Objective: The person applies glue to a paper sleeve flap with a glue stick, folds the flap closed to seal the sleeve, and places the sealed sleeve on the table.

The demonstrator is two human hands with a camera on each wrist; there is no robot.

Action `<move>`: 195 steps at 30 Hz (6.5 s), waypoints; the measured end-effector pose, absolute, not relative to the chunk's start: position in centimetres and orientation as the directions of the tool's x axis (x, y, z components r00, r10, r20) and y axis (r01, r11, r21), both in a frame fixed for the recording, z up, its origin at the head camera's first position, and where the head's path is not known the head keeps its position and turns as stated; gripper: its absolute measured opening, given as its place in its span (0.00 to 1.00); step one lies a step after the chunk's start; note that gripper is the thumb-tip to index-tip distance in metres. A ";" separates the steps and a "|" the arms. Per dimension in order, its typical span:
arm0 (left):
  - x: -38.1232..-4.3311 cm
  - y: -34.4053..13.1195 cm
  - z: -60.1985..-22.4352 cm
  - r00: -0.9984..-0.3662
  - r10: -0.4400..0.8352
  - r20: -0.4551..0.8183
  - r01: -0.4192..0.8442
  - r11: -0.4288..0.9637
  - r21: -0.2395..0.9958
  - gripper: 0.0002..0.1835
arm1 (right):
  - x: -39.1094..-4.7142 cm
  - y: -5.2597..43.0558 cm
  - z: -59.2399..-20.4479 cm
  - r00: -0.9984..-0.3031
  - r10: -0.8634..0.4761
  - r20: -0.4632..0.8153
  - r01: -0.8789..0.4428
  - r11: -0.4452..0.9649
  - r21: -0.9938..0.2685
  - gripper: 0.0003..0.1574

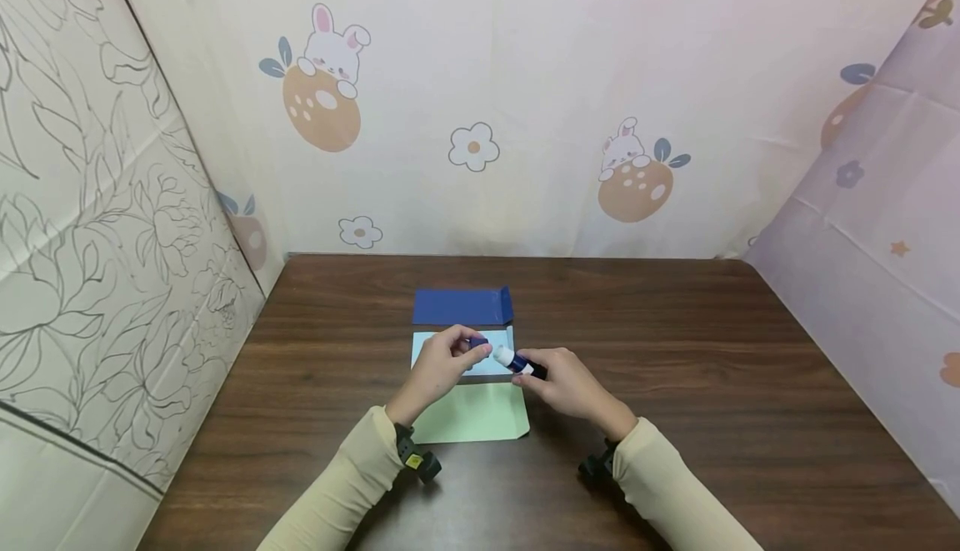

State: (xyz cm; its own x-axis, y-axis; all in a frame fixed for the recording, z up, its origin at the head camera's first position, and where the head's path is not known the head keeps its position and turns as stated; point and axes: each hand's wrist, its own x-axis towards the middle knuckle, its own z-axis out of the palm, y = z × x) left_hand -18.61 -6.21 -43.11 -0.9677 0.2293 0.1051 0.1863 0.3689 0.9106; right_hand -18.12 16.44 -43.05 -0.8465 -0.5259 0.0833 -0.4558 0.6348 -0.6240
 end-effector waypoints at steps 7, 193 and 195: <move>-18.6 -6.4 -43.1 -0.967 0.228 0.114 0.196 0.382 0.903 0.14 | -18.2 16.5 -43.2 -0.838 -0.538 0.092 -0.467 0.620 -0.630 0.12; -20.4 4.1 -45.9 -0.819 0.566 0.089 0.529 0.687 0.498 0.19 | -18.2 21.0 -42.5 -0.960 -0.224 0.170 -0.272 0.589 -0.760 0.26; -20.5 4.0 -45.9 -0.809 0.580 0.097 0.540 0.667 0.514 0.19 | -18.3 21.0 -42.4 -0.960 -0.222 0.173 -0.273 0.589 -0.760 0.26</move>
State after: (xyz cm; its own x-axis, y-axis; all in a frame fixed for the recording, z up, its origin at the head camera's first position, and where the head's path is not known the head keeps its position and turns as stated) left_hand -20.48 4.01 -45.91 -0.8090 0.5798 0.0968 0.5396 0.6671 0.5136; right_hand -18.28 21.03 -42.44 -0.9596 -0.2221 0.1728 -0.2734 0.5895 -0.7601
